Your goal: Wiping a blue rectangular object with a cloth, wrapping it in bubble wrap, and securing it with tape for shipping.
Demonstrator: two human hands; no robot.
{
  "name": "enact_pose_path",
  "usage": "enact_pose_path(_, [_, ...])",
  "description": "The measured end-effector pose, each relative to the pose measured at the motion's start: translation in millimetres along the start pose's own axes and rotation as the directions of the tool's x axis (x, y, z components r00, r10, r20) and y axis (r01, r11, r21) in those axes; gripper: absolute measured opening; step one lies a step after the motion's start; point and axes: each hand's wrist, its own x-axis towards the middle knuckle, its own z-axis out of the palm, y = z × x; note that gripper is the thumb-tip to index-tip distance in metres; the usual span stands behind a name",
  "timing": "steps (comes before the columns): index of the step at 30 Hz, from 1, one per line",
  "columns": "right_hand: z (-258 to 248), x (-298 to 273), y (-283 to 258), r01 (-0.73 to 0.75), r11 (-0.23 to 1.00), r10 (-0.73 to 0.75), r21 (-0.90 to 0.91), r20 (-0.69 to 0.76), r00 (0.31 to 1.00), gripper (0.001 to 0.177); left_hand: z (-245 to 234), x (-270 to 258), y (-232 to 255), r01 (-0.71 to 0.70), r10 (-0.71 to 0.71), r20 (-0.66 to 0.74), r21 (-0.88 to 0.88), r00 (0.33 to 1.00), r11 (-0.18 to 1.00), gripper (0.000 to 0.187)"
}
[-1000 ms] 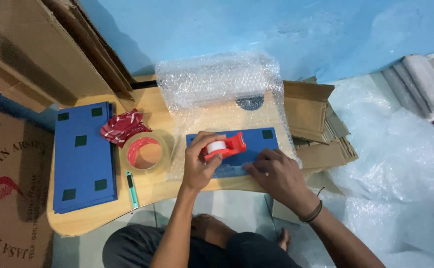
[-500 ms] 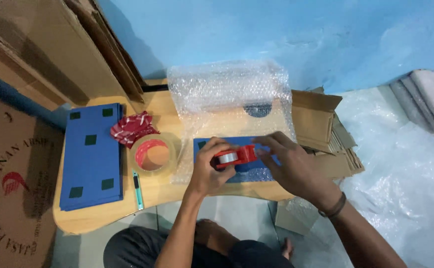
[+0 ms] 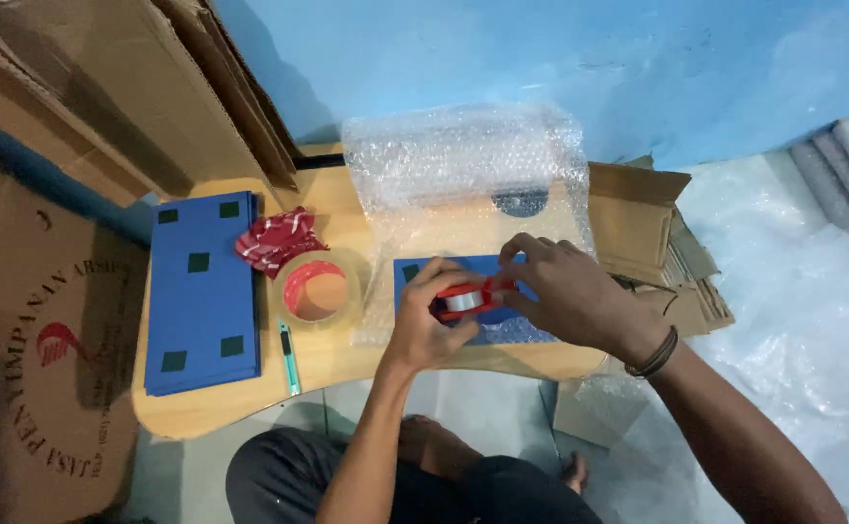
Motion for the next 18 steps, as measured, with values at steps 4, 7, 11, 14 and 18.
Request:
enact_pose_path(4, [4,4,5,-0.018,1.000,0.017,0.012,0.054,0.998,0.022,1,-3,-3,0.024,-0.024,0.010,-0.008,1.000,1.000,0.044])
enact_pose_path(7, [1,6,6,-0.023,1.000,0.022,0.003,0.120,0.992,0.025,3,-4,-6,0.036,-0.036,0.016,0.005,0.999,0.999,0.045])
enact_pose_path(11, [-12,4,2,-0.025,0.997,0.011,0.069,0.186,0.982,0.034,2,-3,-3,0.050,-0.050,0.035,0.002,0.998,0.999,0.045])
enact_pose_path(14, [-25,-2,2,-0.097,0.940,0.023,0.327,0.223,0.975,0.038,2,-3,3,0.069,-0.068,0.042,-0.028,0.997,0.997,0.044])
enact_pose_path(18, [-27,-3,9,-0.110,0.896,0.011,0.430,0.227,0.974,0.042,1,-2,7,0.065,-0.064,0.060,-0.023,0.996,0.998,0.041])
